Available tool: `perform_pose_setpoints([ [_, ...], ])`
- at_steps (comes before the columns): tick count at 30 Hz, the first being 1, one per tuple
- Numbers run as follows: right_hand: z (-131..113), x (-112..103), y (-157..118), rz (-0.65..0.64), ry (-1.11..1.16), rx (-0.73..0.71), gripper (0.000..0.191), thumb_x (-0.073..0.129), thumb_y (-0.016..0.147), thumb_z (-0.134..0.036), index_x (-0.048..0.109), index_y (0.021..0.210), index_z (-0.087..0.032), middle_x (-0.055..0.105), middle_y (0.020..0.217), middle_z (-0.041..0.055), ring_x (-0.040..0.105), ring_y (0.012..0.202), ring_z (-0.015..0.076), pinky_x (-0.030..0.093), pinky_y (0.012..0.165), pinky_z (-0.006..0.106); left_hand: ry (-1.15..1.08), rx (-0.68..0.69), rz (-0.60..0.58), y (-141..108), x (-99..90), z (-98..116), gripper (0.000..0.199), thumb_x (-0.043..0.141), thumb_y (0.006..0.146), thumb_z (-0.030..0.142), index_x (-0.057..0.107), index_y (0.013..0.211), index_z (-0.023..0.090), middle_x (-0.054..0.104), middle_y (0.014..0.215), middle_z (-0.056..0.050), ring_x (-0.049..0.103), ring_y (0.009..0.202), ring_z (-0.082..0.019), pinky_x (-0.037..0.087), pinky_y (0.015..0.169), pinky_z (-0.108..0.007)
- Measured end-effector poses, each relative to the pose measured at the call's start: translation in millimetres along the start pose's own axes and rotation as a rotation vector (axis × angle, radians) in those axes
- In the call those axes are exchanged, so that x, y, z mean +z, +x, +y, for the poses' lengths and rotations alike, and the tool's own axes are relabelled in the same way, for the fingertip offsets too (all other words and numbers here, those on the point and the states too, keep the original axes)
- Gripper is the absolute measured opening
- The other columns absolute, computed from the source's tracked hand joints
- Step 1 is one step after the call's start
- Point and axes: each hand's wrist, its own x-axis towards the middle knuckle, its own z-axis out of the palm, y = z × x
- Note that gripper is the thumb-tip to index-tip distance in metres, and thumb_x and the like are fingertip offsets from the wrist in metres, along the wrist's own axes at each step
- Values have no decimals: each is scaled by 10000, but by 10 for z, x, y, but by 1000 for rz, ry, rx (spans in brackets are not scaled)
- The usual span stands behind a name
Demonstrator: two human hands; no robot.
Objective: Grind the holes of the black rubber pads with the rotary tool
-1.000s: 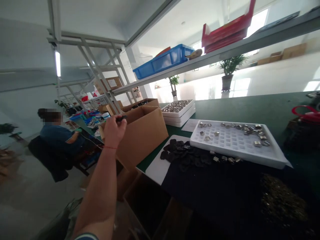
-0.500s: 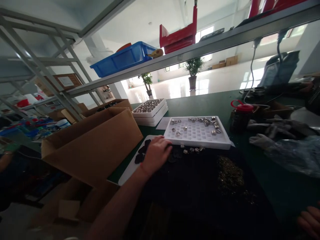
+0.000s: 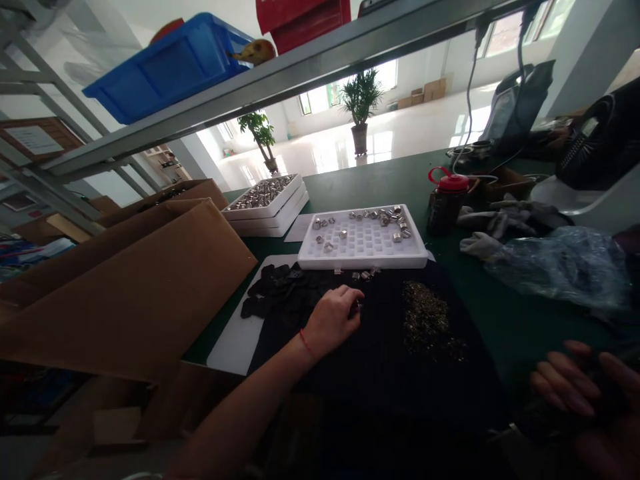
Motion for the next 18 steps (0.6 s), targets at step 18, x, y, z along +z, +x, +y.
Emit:
perform_pose_setpoints([
  [18, -33, 151, -154, 74, 37, -13, 465, 1008, 628, -272, 634, 895, -202, 272, 768, -83, 193, 587, 82, 370, 437, 175, -331, 39, 381, -1003, 754, 671, 732, 961, 704, 55, 579, 1288, 274, 792, 1037, 2, 801, 1038, -319, 628, 1088, -646],
])
